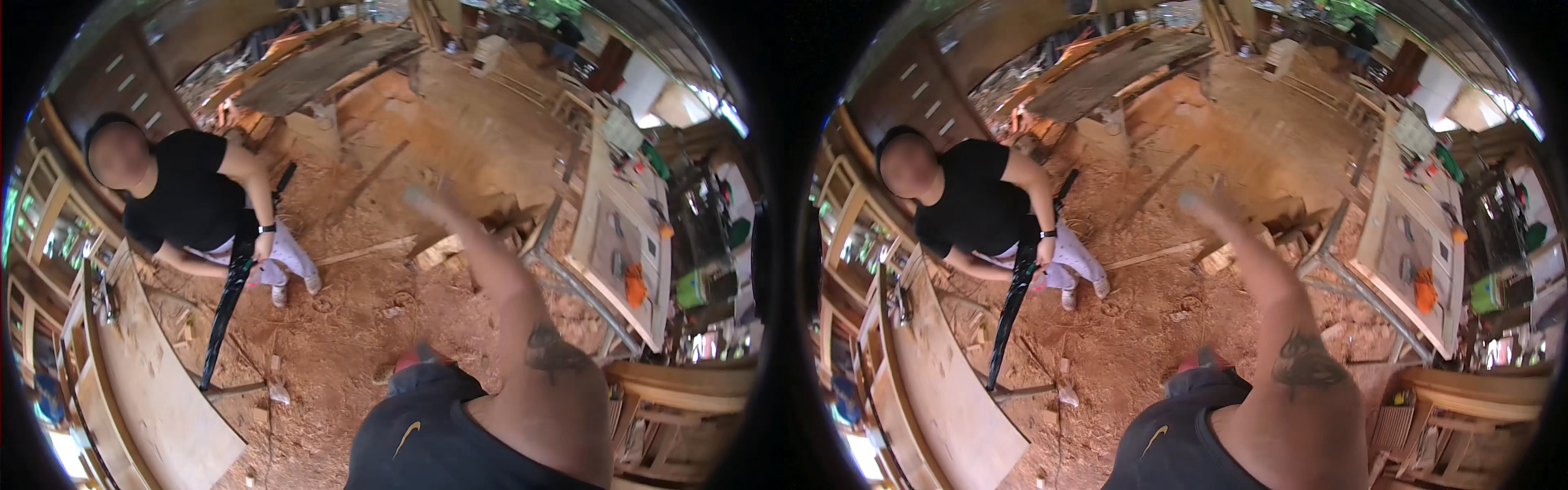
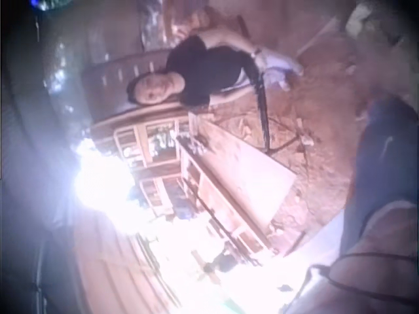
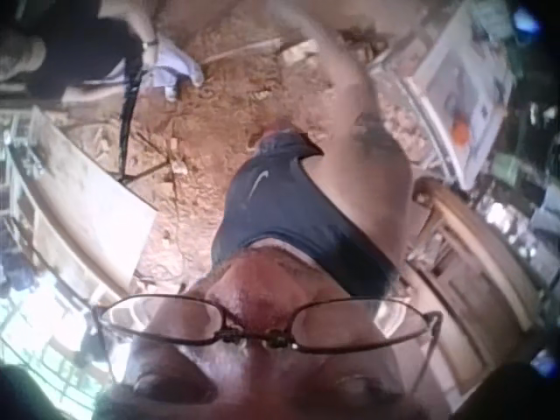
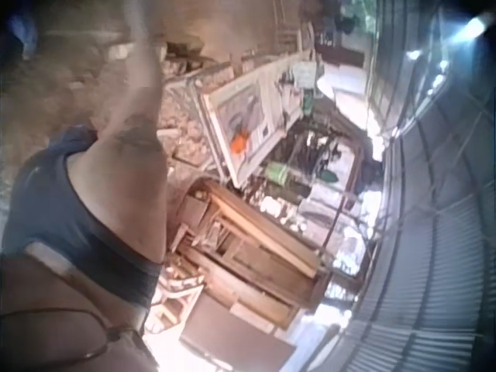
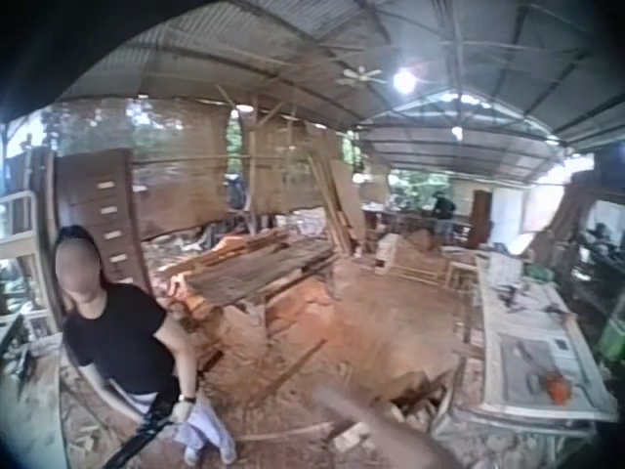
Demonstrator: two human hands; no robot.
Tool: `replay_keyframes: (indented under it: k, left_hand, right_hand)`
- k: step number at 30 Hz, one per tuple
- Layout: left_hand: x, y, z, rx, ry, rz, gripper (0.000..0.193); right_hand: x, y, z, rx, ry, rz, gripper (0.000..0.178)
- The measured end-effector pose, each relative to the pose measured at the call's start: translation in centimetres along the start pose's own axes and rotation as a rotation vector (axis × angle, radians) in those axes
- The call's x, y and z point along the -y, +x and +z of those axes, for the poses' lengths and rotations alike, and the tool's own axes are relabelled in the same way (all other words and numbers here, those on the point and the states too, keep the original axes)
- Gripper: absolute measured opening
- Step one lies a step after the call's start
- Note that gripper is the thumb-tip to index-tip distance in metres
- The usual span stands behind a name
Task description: The person sands the surface of a wooden tabletop by hand with a piece of sandpaper and a sanding block, including the edges and the center.
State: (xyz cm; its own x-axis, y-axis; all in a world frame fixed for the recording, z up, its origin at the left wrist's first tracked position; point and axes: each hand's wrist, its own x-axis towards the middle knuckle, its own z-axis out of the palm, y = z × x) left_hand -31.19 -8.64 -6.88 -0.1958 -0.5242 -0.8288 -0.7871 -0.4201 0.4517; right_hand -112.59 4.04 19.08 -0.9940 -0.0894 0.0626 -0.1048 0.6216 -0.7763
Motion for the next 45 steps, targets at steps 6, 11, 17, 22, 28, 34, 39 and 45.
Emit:
replay_keyframes:
  k: [6, 11, 17, 22, 28, 34, 39, 45]
  left_hand:
    - [-4.8, 8.8, -5.9, 0.163, -0.328, 0.038, 0.030]
    - [-9.1, 7.5, -9.2, -0.098, -0.338, 0.158, 0.027]
    - [-13.6, 7.6, -2.5, 0.052, -0.192, 0.218, 0.032]
    - [-11.7, 0.5, -1.5, -0.040, -0.001, 0.092, 0.042]
    - [-8.6, 1.0, -1.2, -0.118, 0.187, 0.184, 0.039]
    - [-1.1, 4.1, -1.6, -0.181, -0.126, -0.016, 0.042]
    - [-0.7, 4.8, -0.4, -0.180, -0.133, 0.009, 0.042]
    - [-5.0, 0.0, -0.4, -0.156, 0.248, 0.017, 0.043]
  right_hand:
    - [4.7, 21.2, -35.1, -0.188, -0.704, 0.111, 0.064]
    - [12.1, 18.7, -30.1, -0.109, -0.981, -0.073, 0.054]
    - [3.5, 19.0, -36.6, -0.159, -1.007, -0.186, 0.046]
    - [-6.3, 7.7, -18.1, -0.027, 0.108, 0.282, 0.086]
    - [-17.8, -4.8, -5.9, 0.604, -0.953, 0.024, 0.082]
    - [-18.7, -13.2, 0.3, 0.645, -0.767, 0.267, 0.056]
    - [-21.2, -13.5, 2.3, 0.683, -0.769, 0.305, 0.064]
    - [-17.8, -15.9, 4.4, 0.695, -0.773, 0.208, 0.075]
